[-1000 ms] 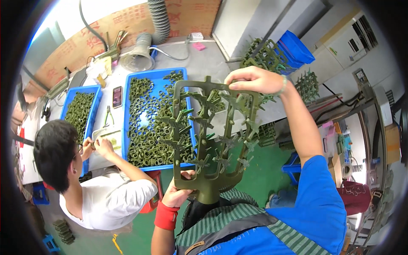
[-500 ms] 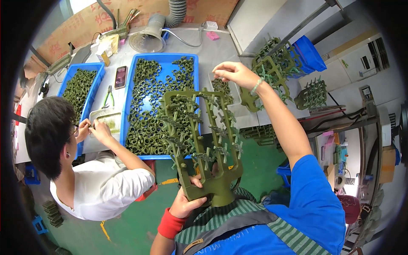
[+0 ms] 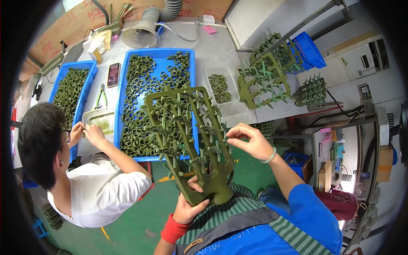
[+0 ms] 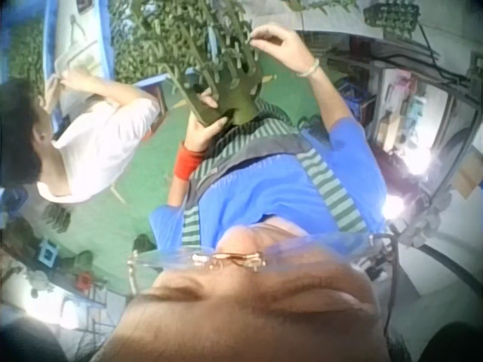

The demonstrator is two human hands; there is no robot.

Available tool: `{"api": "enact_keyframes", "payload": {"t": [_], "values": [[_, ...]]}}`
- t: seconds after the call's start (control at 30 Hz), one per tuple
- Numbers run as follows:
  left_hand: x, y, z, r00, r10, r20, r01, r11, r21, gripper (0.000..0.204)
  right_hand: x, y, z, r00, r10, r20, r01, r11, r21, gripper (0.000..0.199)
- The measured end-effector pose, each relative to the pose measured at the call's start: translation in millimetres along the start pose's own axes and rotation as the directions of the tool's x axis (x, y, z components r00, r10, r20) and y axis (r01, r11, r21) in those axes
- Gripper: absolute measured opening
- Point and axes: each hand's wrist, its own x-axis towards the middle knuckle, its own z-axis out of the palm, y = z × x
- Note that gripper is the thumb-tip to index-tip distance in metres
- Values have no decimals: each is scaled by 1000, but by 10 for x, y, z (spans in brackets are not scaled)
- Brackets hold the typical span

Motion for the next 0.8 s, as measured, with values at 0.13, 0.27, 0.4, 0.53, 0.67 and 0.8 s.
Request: {"api": "enact_keyframes", "payload": {"t": [0.13, 0.27, 0.4, 0.53, 0.67, 0.8], "values": [[17, 7, 21, 1000, 23, 13, -23, 999, 28, 36, -17, 19, 114, 991, -74, -108, 74, 997, 1, 16], [23, -12, 9, 998, 55, 15, -57, 995, 82, 36, -11, -37, 135, 988, -127, -89, 118, 988, -103, 15], [7, -58, 20, 1000, 28, -3, -28, 998, 51, 40, -21, -55, 153, 981, -167, -98, 150, 976, -160, 14], [25, -43, 23, 999, 38, 13, -39, 995, 94, 38, -28, -92, 166, 984, -152, -95, 136, 978, -156, 14], [26, -22, 40, 999, 38, 13, -39, 995, 97, 37, -40, -53, 153, 957, -280, -73, 251, 930, -270, 16], [32, 9, 52, 999, 33, 12, -35, 989, 142, 36, -36, -38, 132, 886, -463, -5, 403, 776, -486, 20]]}}
